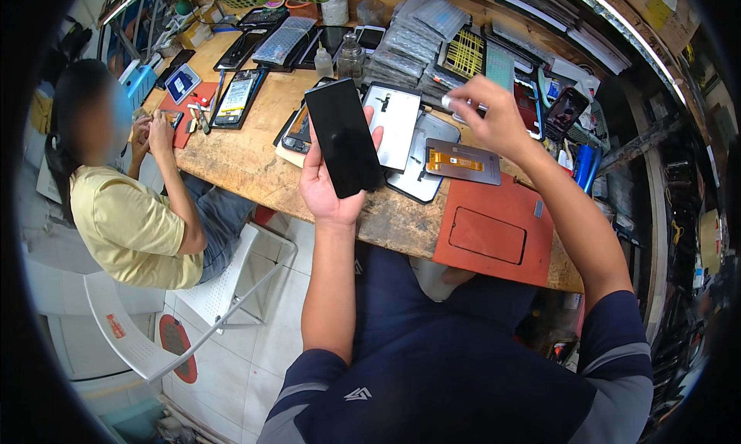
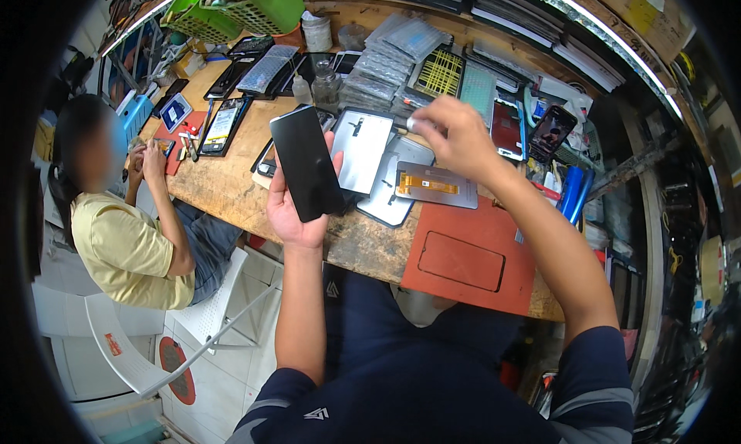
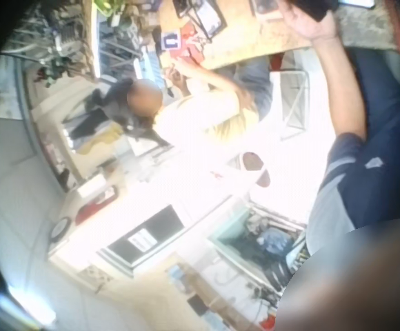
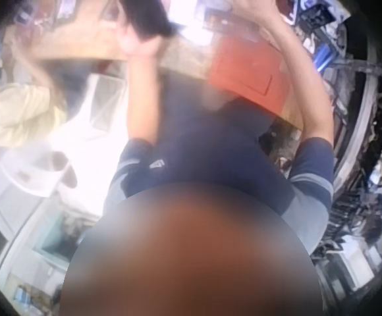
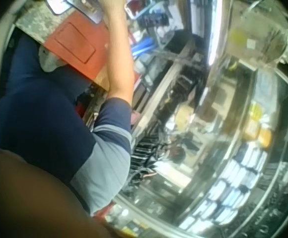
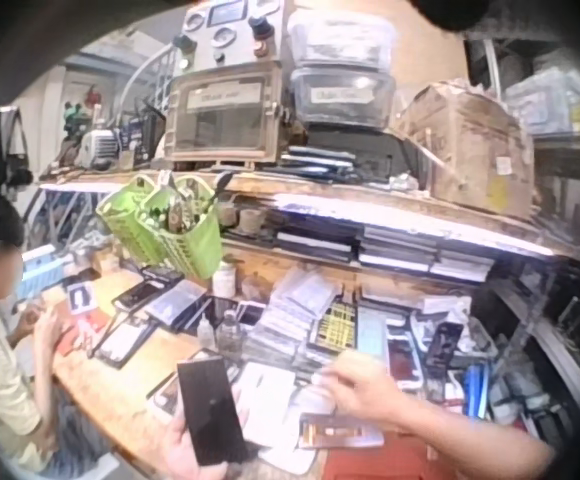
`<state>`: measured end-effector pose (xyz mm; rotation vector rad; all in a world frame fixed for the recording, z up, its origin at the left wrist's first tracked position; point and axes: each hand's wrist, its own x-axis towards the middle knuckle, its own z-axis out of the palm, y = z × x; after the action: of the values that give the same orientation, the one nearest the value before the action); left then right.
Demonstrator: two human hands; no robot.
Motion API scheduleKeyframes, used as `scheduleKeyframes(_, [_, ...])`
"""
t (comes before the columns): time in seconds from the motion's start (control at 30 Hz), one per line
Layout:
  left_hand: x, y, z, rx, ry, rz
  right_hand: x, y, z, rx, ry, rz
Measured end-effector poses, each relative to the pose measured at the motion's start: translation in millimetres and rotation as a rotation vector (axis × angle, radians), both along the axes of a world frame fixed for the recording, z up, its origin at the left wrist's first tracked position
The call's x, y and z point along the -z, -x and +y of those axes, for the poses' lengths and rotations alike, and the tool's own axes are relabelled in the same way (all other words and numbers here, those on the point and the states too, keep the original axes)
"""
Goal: The person cleans a smartphone screen with a cloth, then handles a detached screen assembly and places it on a red mat. They use a vacuum press machine to bond the screen, then move to a heating station to apply heat to the assembly.
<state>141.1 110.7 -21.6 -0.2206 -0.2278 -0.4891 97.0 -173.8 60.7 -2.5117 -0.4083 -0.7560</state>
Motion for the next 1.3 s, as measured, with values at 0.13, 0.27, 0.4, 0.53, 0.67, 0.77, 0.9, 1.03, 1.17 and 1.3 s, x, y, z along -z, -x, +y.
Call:
scheduleKeyframes(0.13, [-2.4, 2.5, -3.8, 0.009, -0.001, -0.018, -22.0, -33.3, -25.0, 0.170, -0.098, -0.170])
scheduleKeyframes(0.27, [-3.9, 2.1, -6.0, 0.022, 0.044, -0.090, -34.5, -57.7, -36.3, 0.276, -0.154, -0.229])
scheduleKeyframes(0.4, [-4.4, 1.4, -5.5, 0.025, 0.055, -0.106, -28.8, -62.6, -35.5, 0.257, -0.143, -0.223])
scheduleKeyframes(0.53, [-6.3, 1.8, -3.8, 0.025, 0.047, -0.074, -21.2, -60.4, -33.8, 0.255, -0.115, -0.215])
scheduleKeyframes(0.67, [-8.6, 2.8, -3.1, 0.050, 0.044, 0.004, -19.9, -60.4, -34.7, 0.250, -0.086, -0.218])
scheduleKeyframes(0.77, [-8.2, 3.9, -4.5, 0.048, 0.057, 0.013, -21.7, -58.4, -29.6, 0.247, -0.096, -0.196])
scheduleKeyframes(0.9, [-6.5, 6.4, -8.9, 0.008, -0.034, -0.122, -29.4, -49.2, -2.3, 0.132, -0.078, -0.223])
scheduleKeyframes(1.03, [-7.7, 10.6, -17.9, 0.044, -0.041, -0.202, -38.1, -40.4, 50.7, -0.115, 0.117, -0.358])
scheduleKeyframes(1.17, [-8.0, 18.5, -27.1, 0.091, -0.008, -0.121, -43.5, -46.6, 97.5, -0.236, 0.165, -0.374])
scheduleKeyframes(1.3, [-1.0, 20.2, -26.4, 0.120, -0.015, -0.125, -37.2, -56.9, 115.7, -0.228, 0.261, -0.368])
